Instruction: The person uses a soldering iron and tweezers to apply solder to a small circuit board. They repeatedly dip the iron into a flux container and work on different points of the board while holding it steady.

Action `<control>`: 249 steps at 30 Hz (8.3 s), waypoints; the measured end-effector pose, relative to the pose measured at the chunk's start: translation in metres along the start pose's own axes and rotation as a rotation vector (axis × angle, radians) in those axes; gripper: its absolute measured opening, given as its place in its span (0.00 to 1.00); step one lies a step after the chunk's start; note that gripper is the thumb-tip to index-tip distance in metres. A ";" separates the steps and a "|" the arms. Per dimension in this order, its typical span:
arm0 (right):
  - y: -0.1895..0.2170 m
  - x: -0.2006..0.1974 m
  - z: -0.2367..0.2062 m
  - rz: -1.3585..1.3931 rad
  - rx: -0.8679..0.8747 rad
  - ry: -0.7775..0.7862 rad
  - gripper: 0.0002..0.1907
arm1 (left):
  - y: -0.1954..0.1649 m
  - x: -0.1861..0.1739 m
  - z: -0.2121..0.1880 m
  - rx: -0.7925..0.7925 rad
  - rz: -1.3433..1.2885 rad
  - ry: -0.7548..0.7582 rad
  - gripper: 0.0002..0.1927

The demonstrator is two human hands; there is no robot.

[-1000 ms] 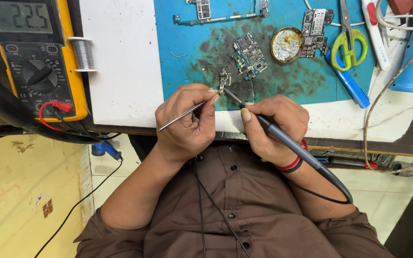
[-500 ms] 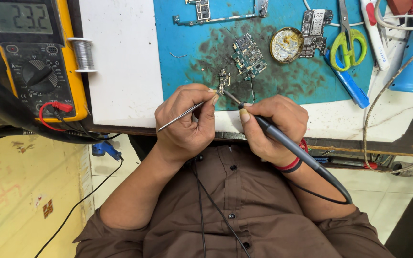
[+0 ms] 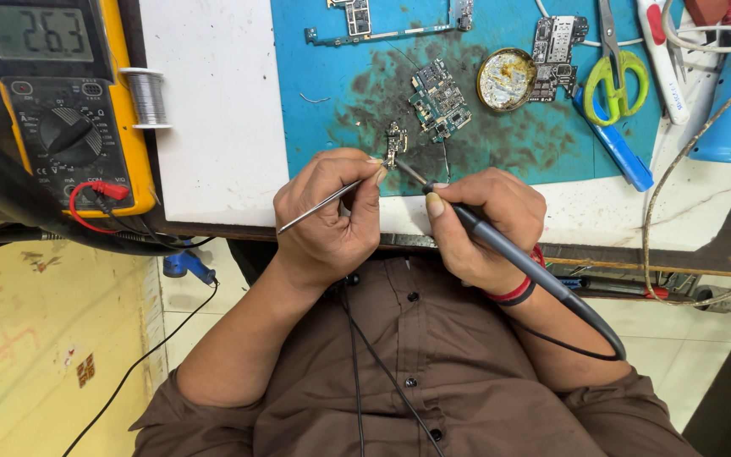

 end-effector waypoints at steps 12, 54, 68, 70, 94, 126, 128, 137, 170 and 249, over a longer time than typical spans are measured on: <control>0.001 0.000 0.000 -0.006 0.010 -0.003 0.07 | 0.000 -0.002 0.000 0.007 -0.002 0.003 0.07; 0.000 0.000 0.000 0.001 0.013 0.005 0.07 | 0.000 -0.001 0.001 0.010 -0.003 0.000 0.07; 0.001 -0.001 0.002 0.000 0.006 0.002 0.07 | 0.000 -0.001 0.002 0.017 0.001 0.001 0.08; 0.001 -0.001 0.002 0.000 -0.001 0.005 0.06 | 0.000 -0.001 0.002 0.014 0.004 0.004 0.08; 0.002 0.002 -0.001 -0.007 0.008 -0.008 0.07 | 0.000 -0.003 0.000 0.003 -0.001 0.005 0.08; 0.002 0.003 -0.001 -0.006 0.017 -0.006 0.07 | 0.000 -0.003 0.000 0.014 0.003 0.005 0.07; 0.002 0.002 -0.001 -0.008 0.017 -0.007 0.07 | 0.000 -0.003 0.000 0.010 0.002 0.006 0.07; 0.003 0.002 -0.001 -0.012 0.017 -0.008 0.06 | 0.000 -0.002 0.001 0.016 -0.005 0.001 0.07; 0.004 0.004 0.000 -0.014 0.027 -0.011 0.06 | 0.001 -0.004 0.001 0.003 -0.010 0.002 0.08; -0.034 -0.090 -0.012 0.124 0.318 -0.275 0.06 | -0.061 0.062 0.116 0.488 0.606 0.724 0.11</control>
Point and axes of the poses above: each hand's wrist, its own z-axis towards the middle knuckle, its own x-axis out of the palm, y = z × x, the point moved 1 cm from there along z, towards the middle knuckle, and after that the axes turned 13 degrees about x, right-handed, at the moved point
